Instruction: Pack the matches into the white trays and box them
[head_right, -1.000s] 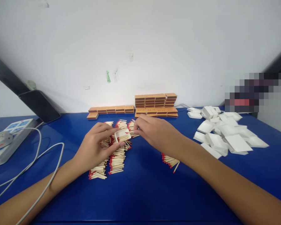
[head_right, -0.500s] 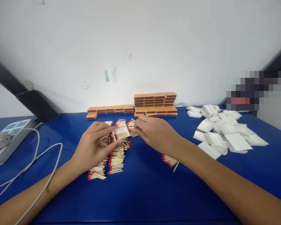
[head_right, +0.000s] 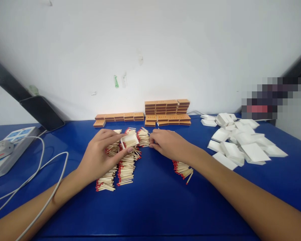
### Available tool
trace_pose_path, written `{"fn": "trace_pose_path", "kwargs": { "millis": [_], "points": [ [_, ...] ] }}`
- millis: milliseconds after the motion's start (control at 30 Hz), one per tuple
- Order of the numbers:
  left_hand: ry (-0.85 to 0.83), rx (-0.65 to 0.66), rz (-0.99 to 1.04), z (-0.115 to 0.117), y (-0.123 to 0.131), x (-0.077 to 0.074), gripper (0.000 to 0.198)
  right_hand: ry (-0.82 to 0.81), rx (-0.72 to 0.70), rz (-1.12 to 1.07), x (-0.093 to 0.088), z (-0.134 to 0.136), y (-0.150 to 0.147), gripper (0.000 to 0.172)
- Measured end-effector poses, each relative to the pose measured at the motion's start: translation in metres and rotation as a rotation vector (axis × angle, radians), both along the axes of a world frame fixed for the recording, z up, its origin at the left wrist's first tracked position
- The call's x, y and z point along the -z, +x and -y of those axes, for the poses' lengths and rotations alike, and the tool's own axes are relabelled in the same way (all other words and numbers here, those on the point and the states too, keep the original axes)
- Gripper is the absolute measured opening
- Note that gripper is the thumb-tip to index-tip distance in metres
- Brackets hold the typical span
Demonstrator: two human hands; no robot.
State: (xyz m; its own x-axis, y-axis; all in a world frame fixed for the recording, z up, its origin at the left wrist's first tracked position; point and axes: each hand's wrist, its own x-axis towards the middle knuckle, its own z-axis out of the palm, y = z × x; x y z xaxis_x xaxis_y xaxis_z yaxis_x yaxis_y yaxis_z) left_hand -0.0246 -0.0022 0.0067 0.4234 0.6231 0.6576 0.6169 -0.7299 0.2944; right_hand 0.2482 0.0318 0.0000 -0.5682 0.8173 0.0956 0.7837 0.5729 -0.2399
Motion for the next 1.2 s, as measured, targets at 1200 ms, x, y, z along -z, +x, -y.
{"fn": "trace_pose_path", "kwargs": {
  "millis": [1200],
  "points": [
    [-0.021,0.03,-0.027,0.0,0.001,0.001,0.038,-0.109,-0.095,-0.108,0.002,0.005,-0.007,0.018]
  ]
}}
